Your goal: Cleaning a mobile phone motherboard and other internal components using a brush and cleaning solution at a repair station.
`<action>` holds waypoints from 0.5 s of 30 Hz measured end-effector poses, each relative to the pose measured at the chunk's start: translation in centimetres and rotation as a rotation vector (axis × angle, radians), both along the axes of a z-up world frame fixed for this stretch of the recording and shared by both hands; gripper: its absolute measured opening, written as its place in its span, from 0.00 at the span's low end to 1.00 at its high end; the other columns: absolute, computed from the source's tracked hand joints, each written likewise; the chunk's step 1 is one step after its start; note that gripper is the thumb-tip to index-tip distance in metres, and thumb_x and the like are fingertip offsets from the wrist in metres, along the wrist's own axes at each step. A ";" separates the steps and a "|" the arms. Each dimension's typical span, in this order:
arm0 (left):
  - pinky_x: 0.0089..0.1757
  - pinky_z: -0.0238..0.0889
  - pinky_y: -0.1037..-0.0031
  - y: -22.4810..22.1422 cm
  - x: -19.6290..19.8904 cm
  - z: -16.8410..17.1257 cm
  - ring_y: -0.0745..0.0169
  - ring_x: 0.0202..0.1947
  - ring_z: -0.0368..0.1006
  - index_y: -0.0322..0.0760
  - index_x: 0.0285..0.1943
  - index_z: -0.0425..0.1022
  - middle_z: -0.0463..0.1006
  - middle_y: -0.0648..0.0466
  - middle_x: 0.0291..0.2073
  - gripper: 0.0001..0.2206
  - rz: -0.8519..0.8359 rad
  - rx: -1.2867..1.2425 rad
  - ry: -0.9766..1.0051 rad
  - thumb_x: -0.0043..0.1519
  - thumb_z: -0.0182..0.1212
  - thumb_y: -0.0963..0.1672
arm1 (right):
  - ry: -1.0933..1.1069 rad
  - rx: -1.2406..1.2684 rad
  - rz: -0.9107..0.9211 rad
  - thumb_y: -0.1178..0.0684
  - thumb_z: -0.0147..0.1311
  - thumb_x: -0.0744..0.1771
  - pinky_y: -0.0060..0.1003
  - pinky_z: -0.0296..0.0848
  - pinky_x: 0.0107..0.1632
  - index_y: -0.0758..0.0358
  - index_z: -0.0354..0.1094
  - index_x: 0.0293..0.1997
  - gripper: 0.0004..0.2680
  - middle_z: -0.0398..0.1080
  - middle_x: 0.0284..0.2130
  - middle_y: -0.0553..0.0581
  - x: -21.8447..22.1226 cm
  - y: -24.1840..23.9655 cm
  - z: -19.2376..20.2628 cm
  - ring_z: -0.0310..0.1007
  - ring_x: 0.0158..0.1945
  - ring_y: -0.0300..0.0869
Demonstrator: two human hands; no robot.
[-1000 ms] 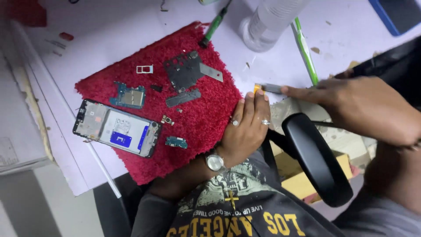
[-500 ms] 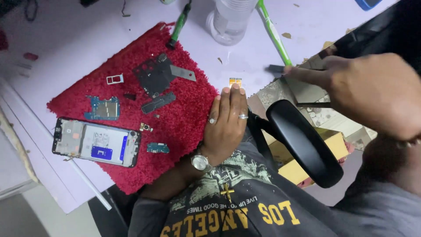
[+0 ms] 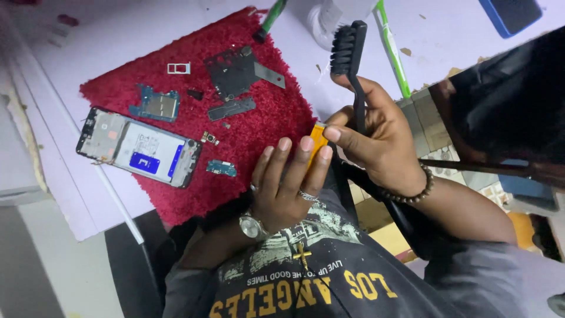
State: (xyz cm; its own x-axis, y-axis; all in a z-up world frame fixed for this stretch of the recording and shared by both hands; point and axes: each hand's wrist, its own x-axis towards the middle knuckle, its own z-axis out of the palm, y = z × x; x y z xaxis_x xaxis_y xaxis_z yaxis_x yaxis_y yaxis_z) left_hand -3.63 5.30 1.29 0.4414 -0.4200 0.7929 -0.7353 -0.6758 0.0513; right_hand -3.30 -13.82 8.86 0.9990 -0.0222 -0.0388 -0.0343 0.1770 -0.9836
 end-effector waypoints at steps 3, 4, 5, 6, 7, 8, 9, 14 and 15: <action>0.70 0.66 0.52 0.9 -0.9 0.5 0.47 0.73 0.67 0.53 0.75 0.70 0.64 0.54 0.73 0.18 -0.040 0.011 0.165 0.79 0.70 0.45 | -0.069 -0.118 0.077 0.64 0.59 0.71 0.29 0.79 0.49 0.63 0.56 0.74 0.22 0.76 0.38 0.57 1.6 0.8 0.8 0.76 0.40 0.37; 0.70 0.66 0.52 1.9 -1.0 1.0 0.47 0.73 0.67 0.53 0.75 0.70 0.64 0.54 0.73 0.18 -0.021 0.008 0.160 0.79 0.70 0.45 | -0.076 -0.118 0.096 0.64 0.59 0.71 0.29 0.79 0.49 0.63 0.56 0.74 0.22 0.76 0.38 0.57 2.0 1.0 0.7 0.76 0.40 0.37; 0.78 0.54 0.46 2.9 -1.3 1.6 0.39 0.82 0.51 0.51 0.83 0.49 0.48 0.46 0.80 0.42 -0.249 -0.141 0.444 0.66 0.80 0.50 | -0.081 -0.130 0.089 0.64 0.60 0.70 0.35 0.83 0.46 0.62 0.54 0.73 0.22 0.76 0.37 0.59 2.3 1.1 0.7 0.76 0.39 0.41; 0.85 0.42 0.40 3.8 -1.6 2.1 0.31 0.90 0.34 0.49 0.91 0.27 0.32 0.38 0.87 0.68 -0.481 -0.296 0.722 0.54 0.89 0.54 | -0.087 -0.142 0.081 0.64 0.61 0.69 0.40 0.86 0.43 0.61 0.52 0.72 0.23 0.75 0.37 0.62 2.6 1.1 0.6 0.77 0.38 0.45; 0.85 0.42 0.40 4.1 -1.2 3.2 0.31 0.90 0.34 0.49 0.91 0.27 0.32 0.38 0.87 0.68 -0.468 -0.300 0.722 0.54 0.89 0.54 | -0.086 -0.141 0.094 0.64 0.61 0.69 0.40 0.86 0.43 0.61 0.52 0.72 0.23 0.75 0.37 0.62 2.6 1.4 0.9 0.77 0.38 0.45; 0.83 0.44 0.41 4.3 -0.8 4.2 0.34 0.89 0.39 0.47 0.89 0.30 0.32 0.41 0.88 0.56 -0.559 -0.555 0.970 0.62 0.77 0.53 | -0.088 -0.200 0.116 0.62 0.62 0.69 0.37 0.86 0.42 0.62 0.52 0.72 0.24 0.76 0.36 0.61 2.7 1.6 1.2 0.79 0.37 0.44; 0.80 0.46 0.41 4.5 -0.5 5.3 0.37 0.88 0.43 0.46 0.87 0.33 0.31 0.44 0.89 0.45 -0.645 -0.815 1.212 0.69 0.66 0.51 | -0.091 -0.257 0.138 0.61 0.63 0.68 0.34 0.85 0.42 0.63 0.52 0.72 0.24 0.76 0.35 0.61 2.8 1.9 1.5 0.80 0.37 0.43; 0.72 0.60 0.61 4.1 1.1 5.8 0.47 0.77 0.62 0.33 0.82 0.51 0.62 0.33 0.77 0.29 -0.751 -1.170 1.489 0.73 0.56 0.44 | -0.110 -0.342 0.229 0.62 0.63 0.68 0.31 0.84 0.43 0.62 0.53 0.69 0.23 0.76 0.36 0.61 2.6 4.3 2.6 0.81 0.37 0.41; 0.69 0.66 0.64 4.1 1.2 5.8 0.49 0.74 0.67 0.32 0.79 0.58 0.69 0.33 0.73 0.26 -0.699 -1.170 1.553 0.72 0.56 0.43 | -0.114 -0.350 0.215 0.63 0.64 0.68 0.31 0.86 0.38 0.62 0.53 0.67 0.22 0.75 0.32 0.60 2.3 4.6 2.7 0.80 0.31 0.41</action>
State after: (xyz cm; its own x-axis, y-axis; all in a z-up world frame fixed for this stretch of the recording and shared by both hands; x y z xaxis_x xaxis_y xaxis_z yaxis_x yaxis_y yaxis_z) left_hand -2.46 9.37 7.11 0.8861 -0.4614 -0.0437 0.2735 0.4444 0.8530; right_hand -0.98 -9.22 11.54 0.9798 0.1947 0.0447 0.0781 -0.1673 -0.9828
